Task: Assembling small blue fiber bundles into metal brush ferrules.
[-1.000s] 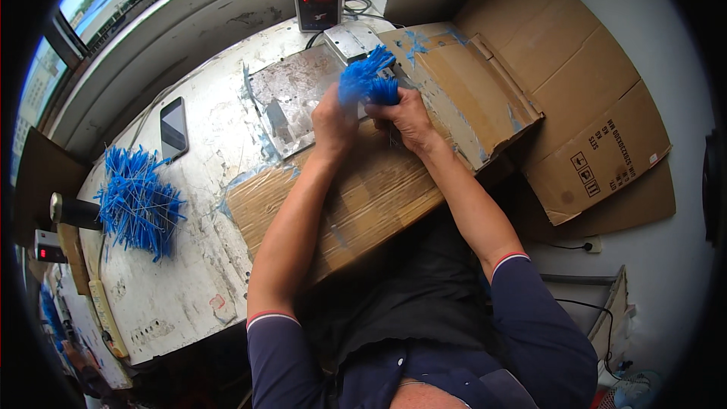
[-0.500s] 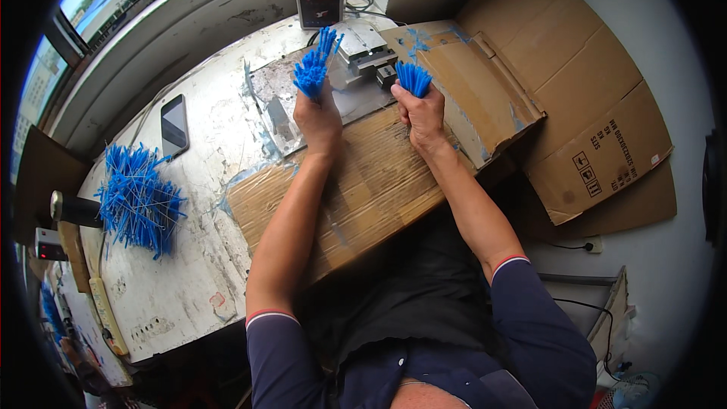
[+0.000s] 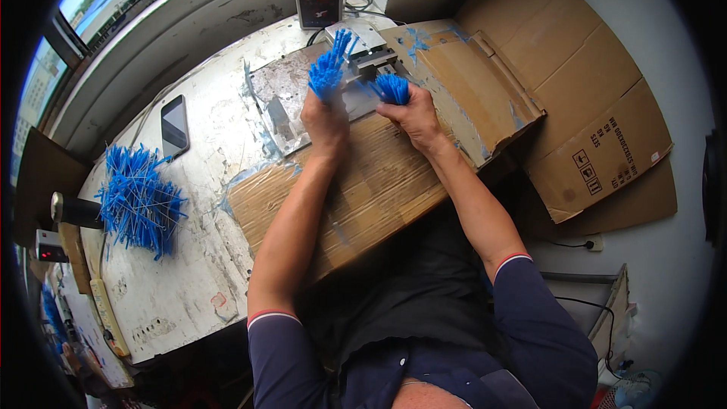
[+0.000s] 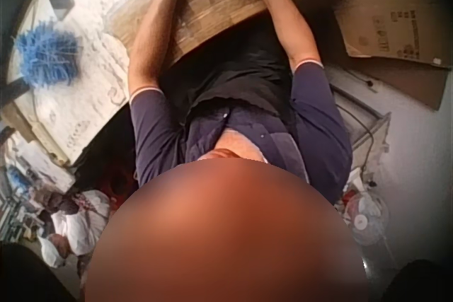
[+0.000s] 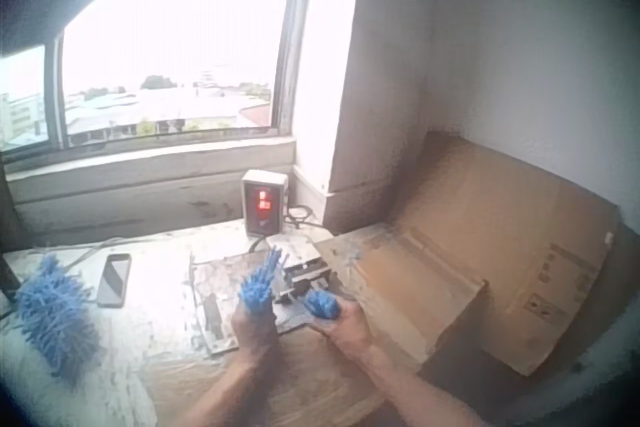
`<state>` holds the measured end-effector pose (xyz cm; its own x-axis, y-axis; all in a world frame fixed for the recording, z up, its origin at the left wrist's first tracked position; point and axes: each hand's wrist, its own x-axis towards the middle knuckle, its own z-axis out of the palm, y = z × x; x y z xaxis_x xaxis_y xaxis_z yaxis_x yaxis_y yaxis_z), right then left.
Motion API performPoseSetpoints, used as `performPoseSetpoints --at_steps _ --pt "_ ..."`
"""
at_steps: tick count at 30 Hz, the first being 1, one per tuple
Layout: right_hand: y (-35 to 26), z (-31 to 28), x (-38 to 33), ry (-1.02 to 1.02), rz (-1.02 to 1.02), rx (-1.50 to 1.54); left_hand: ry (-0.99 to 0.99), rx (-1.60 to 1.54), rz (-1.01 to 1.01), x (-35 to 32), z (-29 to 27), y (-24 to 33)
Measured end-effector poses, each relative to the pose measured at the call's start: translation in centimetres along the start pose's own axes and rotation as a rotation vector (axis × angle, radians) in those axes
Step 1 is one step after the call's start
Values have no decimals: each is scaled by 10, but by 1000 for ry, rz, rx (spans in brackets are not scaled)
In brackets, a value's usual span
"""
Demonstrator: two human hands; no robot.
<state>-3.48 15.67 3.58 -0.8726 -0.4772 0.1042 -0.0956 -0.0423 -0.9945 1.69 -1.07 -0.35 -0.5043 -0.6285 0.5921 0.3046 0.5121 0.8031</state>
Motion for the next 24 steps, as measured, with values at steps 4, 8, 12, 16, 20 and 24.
performPoseSetpoints --at_steps 4,8,12,16,20,24 --pt "5 -16 10 155 151 104 3 -57 -132 1 -4 3" --pt "5 -13 18 207 174 112 -24 -95 -119 1 -2 2" --pt "5 -13 25 190 149 51 -29 -119 -112 0 0 2" --pt "8 -9 27 187 142 83 31 -74 -55 2 -2 -5" --pt "10 -12 26 193 137 90 86 186 28 3 -2 8" --pt "10 -9 26 222 142 80 75 188 52 3 -4 8"
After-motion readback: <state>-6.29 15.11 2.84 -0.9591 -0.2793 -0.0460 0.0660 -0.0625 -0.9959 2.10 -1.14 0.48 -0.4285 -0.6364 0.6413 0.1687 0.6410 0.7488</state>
